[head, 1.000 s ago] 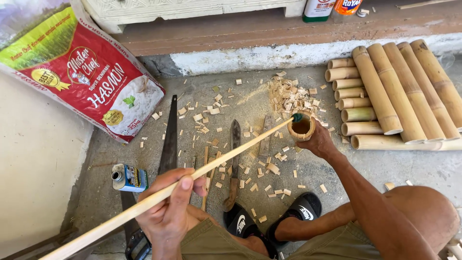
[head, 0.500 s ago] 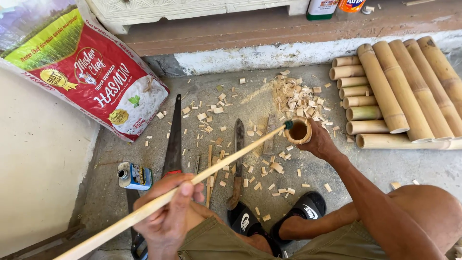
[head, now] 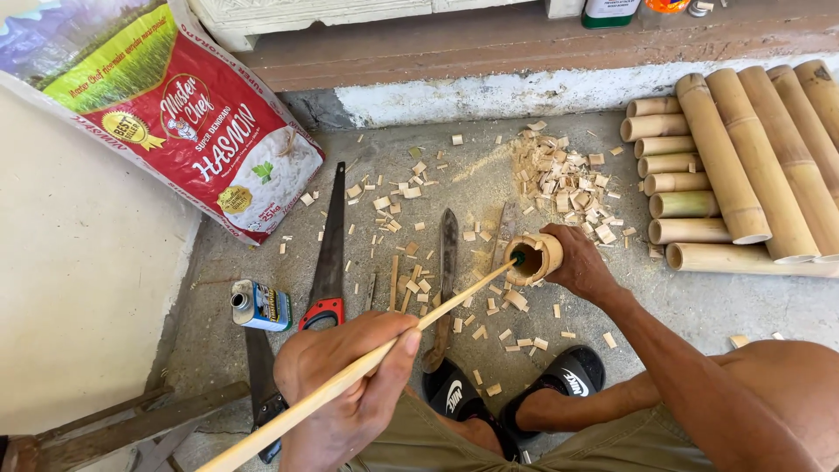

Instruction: The recorder is shown applying some kind of green substance to a thin bamboo rod and then sliding it inside a hollow bamboo tube, as part of a manufacturing process.

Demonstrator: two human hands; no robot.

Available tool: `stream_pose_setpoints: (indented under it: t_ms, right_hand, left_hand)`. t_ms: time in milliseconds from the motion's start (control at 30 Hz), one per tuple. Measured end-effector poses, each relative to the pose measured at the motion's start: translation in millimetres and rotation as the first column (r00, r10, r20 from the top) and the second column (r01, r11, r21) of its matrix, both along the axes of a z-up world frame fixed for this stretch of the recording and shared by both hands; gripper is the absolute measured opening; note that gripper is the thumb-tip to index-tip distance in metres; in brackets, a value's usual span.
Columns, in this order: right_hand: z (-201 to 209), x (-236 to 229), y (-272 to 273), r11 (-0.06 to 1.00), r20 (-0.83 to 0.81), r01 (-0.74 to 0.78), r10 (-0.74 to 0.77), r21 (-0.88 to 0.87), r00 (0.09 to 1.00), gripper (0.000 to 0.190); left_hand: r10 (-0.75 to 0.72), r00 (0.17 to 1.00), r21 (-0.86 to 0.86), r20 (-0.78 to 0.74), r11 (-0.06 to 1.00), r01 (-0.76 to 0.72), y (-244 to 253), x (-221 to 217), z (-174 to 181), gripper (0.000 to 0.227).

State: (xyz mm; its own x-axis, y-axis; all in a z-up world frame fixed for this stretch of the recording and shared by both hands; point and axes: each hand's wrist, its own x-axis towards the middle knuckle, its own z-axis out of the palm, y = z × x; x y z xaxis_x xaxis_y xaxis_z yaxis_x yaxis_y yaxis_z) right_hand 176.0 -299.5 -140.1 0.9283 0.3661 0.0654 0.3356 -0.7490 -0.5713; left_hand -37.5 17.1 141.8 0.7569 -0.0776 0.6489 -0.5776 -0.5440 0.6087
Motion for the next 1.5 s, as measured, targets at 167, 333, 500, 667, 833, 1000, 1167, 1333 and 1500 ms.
stream_pose_setpoints:
  t_ms: [167, 333, 500, 667, 833, 1000, 1167, 1333, 1500]
  right_hand:
    - [2, -7, -1, 0.999, 0.05, -0.032, 0.031, 0.03, 0.998, 0.085]
    - [-4, -10, -4, 0.997, 0.091, -0.064, 0.06, 0.047, 0.994, 0.086]
    - [-15, -17, -19, 0.995, 0.113, -0.086, 0.081, 0.045, 0.99, 0.081]
    - [-2, -19, -15, 0.989, 0.145, -0.138, 0.13, 0.045, 0.981, 0.083]
    - [3, -27, -7, 0.997, 0.086, -0.069, 0.068, 0.017, 0.994, 0.08]
    - [-1, -20, -14, 0.995, 0.126, -0.074, 0.064, 0.073, 0.99, 0.08]
    - [0, -13, -15, 0.999, 0.06, 0.006, -0.009, 0.04, 0.998, 0.085]
    - [-14, -5, -19, 0.998, 0.141, -0.031, 0.022, 0.062, 0.99, 0.092]
    - [-12, -4, -17, 0.997, -0.048, 0.062, -0.061, 0.036, 0.997, 0.089]
  left_hand:
    - [0.055, 0.984, -0.077, -0.169, 0.995, -0.069, 0, -1, 1, 0.003]
    - [-0.035, 0.96, -0.121, -0.279, 0.993, 0.001, -20, 25, -17, 0.008]
    - [-0.15, 0.946, -0.229, -0.287, 0.97, 0.084, -6, 20, -13, 0.011]
    - [-0.128, 0.923, -0.193, -0.364, 0.979, 0.06, -15, 31, -42, 0.018]
    - [-0.212, 0.909, -0.078, -0.359, 0.977, 0.197, -68, 68, -133, 0.019]
    - [-0.213, 0.976, 0.021, -0.047, 0.977, 0.214, -66, 63, -117, 0.013]
    - [-0.226, 0.974, -0.17, 0.027, 0.959, 0.227, -69, 65, -93, 0.009]
    - [-0.286, 0.946, -0.109, -0.153, 0.956, 0.271, -84, 90, -144, 0.011]
    - [-0.276, 0.922, -0.487, -0.273, 0.866, 0.115, -21, 55, -66, 0.012]
